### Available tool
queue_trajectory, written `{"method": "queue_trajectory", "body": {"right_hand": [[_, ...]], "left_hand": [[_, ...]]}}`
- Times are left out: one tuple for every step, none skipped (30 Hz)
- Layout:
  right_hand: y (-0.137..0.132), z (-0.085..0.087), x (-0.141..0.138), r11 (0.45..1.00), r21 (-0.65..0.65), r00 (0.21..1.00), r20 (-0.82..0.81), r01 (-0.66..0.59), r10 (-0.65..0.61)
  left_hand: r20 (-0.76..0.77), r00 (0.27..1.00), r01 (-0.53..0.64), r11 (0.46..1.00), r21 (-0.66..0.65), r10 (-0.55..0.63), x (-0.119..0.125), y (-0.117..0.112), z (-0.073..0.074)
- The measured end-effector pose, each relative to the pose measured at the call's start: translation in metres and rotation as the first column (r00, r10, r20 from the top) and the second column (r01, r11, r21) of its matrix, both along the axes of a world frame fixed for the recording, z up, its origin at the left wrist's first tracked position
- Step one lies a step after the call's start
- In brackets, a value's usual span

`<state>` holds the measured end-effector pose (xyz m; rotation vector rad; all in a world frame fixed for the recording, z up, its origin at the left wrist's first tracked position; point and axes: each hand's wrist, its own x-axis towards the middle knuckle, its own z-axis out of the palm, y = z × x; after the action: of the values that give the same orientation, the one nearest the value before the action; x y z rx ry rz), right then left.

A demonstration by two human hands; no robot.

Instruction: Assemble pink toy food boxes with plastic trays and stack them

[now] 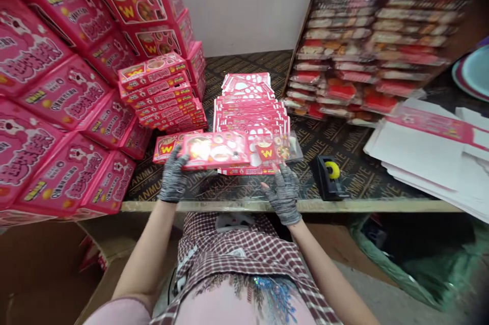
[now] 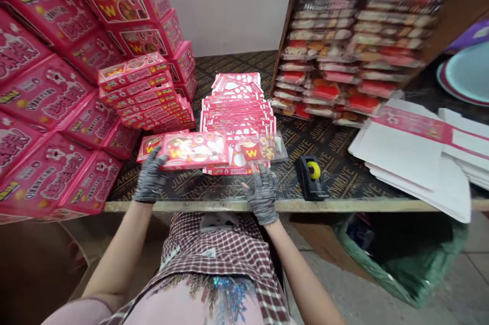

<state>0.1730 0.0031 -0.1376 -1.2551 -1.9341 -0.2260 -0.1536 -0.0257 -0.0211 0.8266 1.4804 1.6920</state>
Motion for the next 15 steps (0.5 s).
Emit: {"method": "queue_trajectory", "body": {"right_hand": [[0.001, -0.011, 0.006, 0.999, -0.040, 1.000, 0.018, -0.006, 0.007], [0.000, -0.022, 0.011, 0.996, -0.084, 0.999, 0.036, -0.017, 0.020], [-0.001, -0.034, 0.017, 0.991, -0.131, 0.998, 0.053, -0.027, 0.034], [-0.002, -0.044, 0.021, 0.984, -0.176, 0.997, 0.064, -0.035, 0.047], [-0.004, -0.052, 0.024, 0.976, -0.214, 0.996, 0.070, -0.041, 0.058], [-0.006, -0.059, 0.025, 0.969, -0.244, 0.995, 0.073, -0.044, 0.064], [-0.008, -0.063, 0.025, 0.963, -0.265, 0.995, 0.074, -0.042, 0.063], [-0.009, -0.064, 0.024, 0.960, -0.277, 0.996, 0.072, -0.038, 0.060], [-0.011, -0.064, 0.022, 0.959, -0.283, 0.996, 0.069, -0.033, 0.055], [-0.011, -0.063, 0.020, 0.958, -0.286, 0.997, 0.066, -0.028, 0.049], [-0.011, -0.061, 0.019, 0.957, -0.289, 0.997, 0.062, -0.022, 0.042], [-0.012, -0.059, 0.017, 0.955, -0.296, 0.998, 0.056, -0.018, 0.036], [-0.012, -0.056, 0.016, 0.952, -0.305, 0.998, 0.051, -0.013, 0.030], [-0.012, -0.054, 0.016, 0.949, -0.316, 0.999, 0.047, -0.010, 0.026], [-0.012, -0.052, 0.016, 0.946, -0.325, 0.999, 0.045, -0.006, 0.022]], "left_hand": [[0.004, 0.998, -0.059, 0.998, 0.025, 0.059, -0.023, 0.004, 0.003], [-0.002, 0.990, -0.138, 0.989, 0.053, 0.138, -0.046, 0.009, 0.006], [-0.050, 0.977, -0.204, 0.978, 0.050, 0.207, -0.066, 0.013, 0.008], [-0.138, 0.959, -0.249, 0.968, 0.017, 0.249, -0.084, 0.017, 0.009], [-0.252, 0.927, -0.294, 0.956, -0.025, 0.278, -0.097, 0.021, 0.010], [-0.350, 0.888, -0.336, 0.940, -0.054, 0.297, -0.107, 0.025, 0.012], [-0.423, 0.852, -0.370, 0.927, -0.066, 0.310, -0.112, 0.028, 0.013], [-0.488, 0.809, -0.404, 0.913, -0.055, 0.328, -0.112, 0.031, 0.014], [-0.559, 0.753, -0.432, 0.902, -0.025, 0.346, -0.106, 0.035, 0.015], [-0.644, 0.683, -0.443, 0.896, 0.009, 0.344, -0.096, 0.040, 0.014], [-0.753, 0.589, -0.425, 0.905, 0.019, 0.293, -0.081, 0.047, 0.013], [-0.859, 0.471, -0.382, 0.924, 0.005, 0.200, -0.061, 0.055, 0.011], [-0.928, 0.369, -0.304, 0.950, -0.065, 0.054, -0.039, 0.065, 0.006], [-0.949, 0.275, -0.187, 0.960, -0.209, -0.154, -0.015, 0.075, 0.001], [-0.931, 0.231, -0.070, 0.950, -0.305, -0.282, 0.009, 0.086, -0.006]]}}
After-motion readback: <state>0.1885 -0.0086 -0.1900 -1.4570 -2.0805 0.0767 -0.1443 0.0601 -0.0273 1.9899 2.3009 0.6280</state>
